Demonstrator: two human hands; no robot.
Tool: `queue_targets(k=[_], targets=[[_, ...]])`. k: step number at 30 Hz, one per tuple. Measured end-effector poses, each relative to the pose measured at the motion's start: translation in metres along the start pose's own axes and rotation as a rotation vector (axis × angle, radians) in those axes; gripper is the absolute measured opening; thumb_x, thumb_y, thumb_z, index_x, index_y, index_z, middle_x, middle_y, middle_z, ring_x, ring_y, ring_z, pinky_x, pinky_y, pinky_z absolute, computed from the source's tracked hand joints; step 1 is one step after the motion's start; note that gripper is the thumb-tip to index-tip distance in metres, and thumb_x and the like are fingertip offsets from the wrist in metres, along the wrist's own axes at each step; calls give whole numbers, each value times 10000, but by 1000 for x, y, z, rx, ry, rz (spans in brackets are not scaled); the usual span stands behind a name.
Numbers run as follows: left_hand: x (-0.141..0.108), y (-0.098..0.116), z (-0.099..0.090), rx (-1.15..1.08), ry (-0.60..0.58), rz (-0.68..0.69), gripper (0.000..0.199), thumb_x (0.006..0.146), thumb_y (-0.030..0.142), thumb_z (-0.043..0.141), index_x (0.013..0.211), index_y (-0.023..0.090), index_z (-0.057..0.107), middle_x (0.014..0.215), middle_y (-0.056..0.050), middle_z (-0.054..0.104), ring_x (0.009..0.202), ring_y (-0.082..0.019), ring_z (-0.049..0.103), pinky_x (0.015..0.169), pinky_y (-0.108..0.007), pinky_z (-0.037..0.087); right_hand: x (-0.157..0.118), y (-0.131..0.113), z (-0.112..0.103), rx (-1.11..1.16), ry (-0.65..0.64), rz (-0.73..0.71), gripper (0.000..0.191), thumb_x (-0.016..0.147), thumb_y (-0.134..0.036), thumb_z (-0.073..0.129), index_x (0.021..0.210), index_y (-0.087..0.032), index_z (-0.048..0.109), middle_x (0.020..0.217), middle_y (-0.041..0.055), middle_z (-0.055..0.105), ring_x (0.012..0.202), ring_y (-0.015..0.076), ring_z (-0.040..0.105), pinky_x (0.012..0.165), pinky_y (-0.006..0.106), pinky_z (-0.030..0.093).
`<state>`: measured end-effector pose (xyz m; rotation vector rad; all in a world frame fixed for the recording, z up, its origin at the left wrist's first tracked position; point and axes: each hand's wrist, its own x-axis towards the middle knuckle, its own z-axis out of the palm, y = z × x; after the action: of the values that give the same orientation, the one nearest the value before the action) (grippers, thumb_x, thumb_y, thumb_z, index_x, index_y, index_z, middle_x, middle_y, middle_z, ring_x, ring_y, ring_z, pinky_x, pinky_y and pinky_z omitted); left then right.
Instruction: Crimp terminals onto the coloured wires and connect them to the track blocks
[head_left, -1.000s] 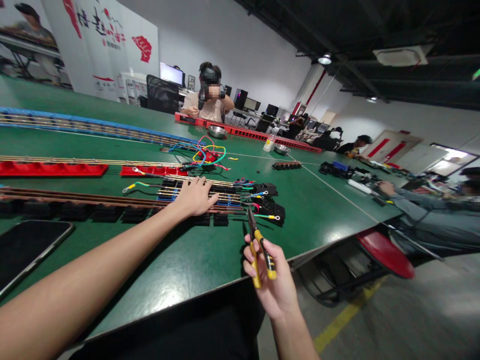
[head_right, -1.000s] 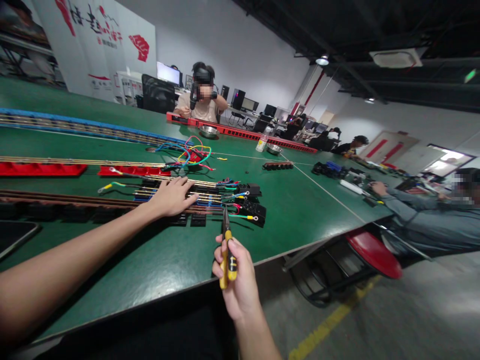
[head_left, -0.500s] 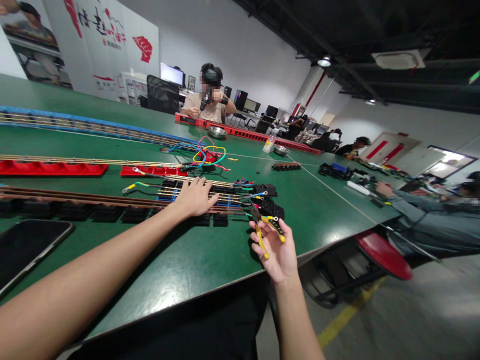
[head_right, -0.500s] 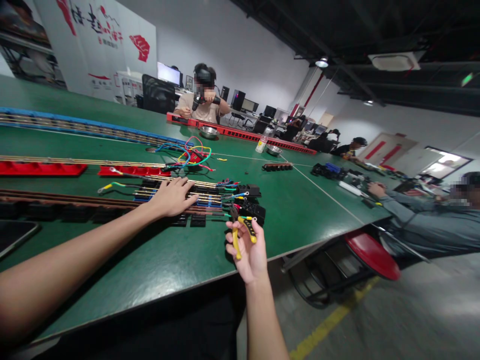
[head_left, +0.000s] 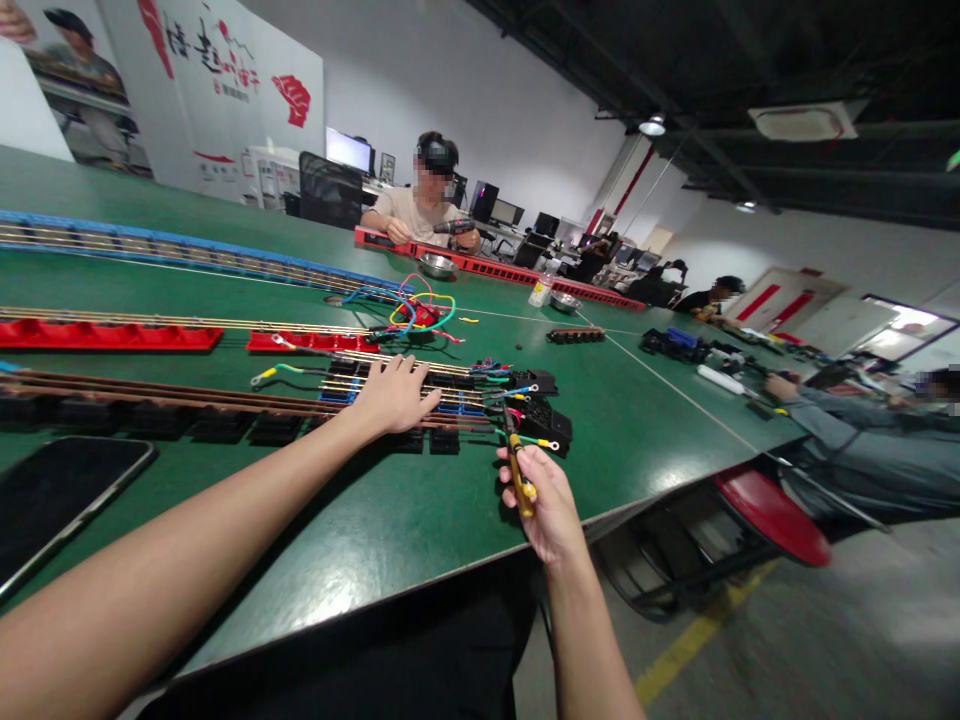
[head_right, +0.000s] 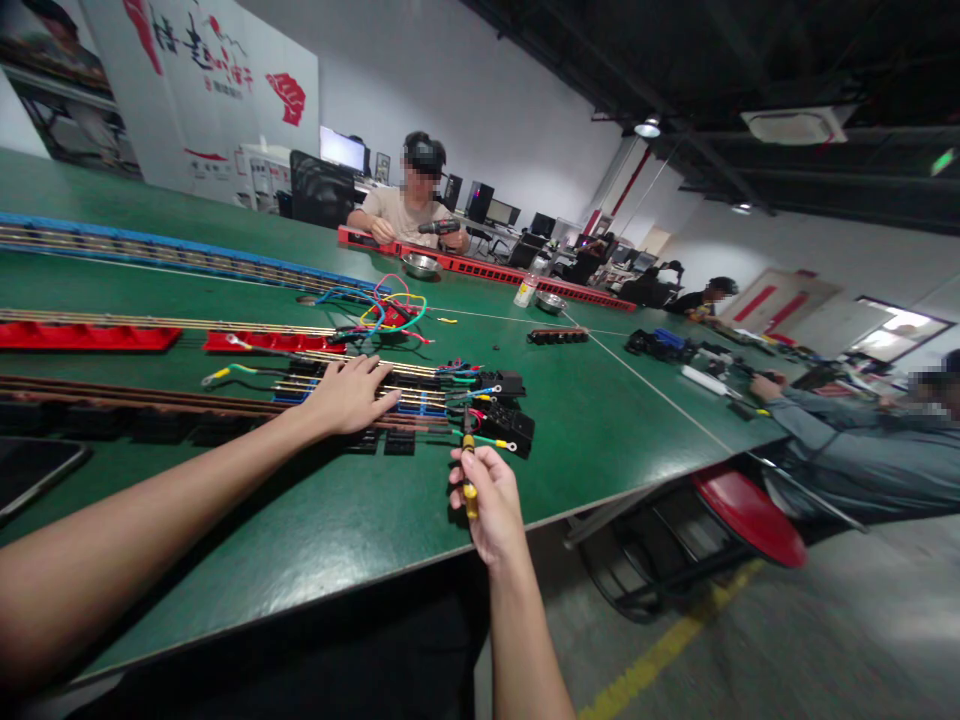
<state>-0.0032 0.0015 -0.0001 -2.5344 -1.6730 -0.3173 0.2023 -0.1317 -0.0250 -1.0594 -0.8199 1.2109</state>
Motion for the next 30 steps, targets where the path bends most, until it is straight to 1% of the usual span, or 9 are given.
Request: queue_targets(k=[4,6,8,12,18,24,30], targets=[[0,0,1,-1,3,0,627,952,535,290,1402,136,468,1483,-187,433,1365,-350,385,1079,-526,298,-1,4,1,-163,14,-30,412,668,-459,814,701,-193,502,697,0,608,485,64,433,357,154,275],[0,0,1,-3,11,1,622,953,530,292,1397,134,474,1479,-186,438,1360,-347,393,1078,-519,301,-2,6,1,-256,19,-63,435,678,-478,801,697,-201,467,667,-21,572,459,52,387,359,162,252],[0,0,1,-3,16,2,615,952,524,298,1391,133,480,1474,-185,444,1354,-344,402,1076,-514,308,-4,7,3,-357,28,-114,430,694,-480,786,695,-205,455,636,-41,523,461,52,366,383,175,264],[-1,0,0,2,13,7,617,951,518,307,1393,122,478,1469,-193,447,1354,-348,401,1074,-524,313,-7,4,7,-567,35,-243,362,728,-422,759,672,-200,479,598,-50,457,527,80,399,489,213,340],[0,0,1,2,8,-3,620,950,534,308,1396,137,476,1485,-182,433,1368,-349,385,1086,-525,300,-9,5,9,-744,48,-297,329,748,-400,730,672,-214,470,595,-45,452,541,103,411,532,239,345],[1,-1,3,3,14,7,631,949,530,319,1400,117,473,1477,-196,436,1362,-364,390,1077,-545,309,-7,10,5,-933,43,-428,294,744,-356,715,664,-216,469,659,-35,464,584,116,422,566,246,361],[1,0,2,3,22,12,624,951,526,327,1392,113,485,1471,-196,444,1356,-364,398,1071,-539,318,-10,6,9,-1022,46,-467,265,731,-301,693,668,-219,449,686,-34,480,583,116,435,563,241,364]])
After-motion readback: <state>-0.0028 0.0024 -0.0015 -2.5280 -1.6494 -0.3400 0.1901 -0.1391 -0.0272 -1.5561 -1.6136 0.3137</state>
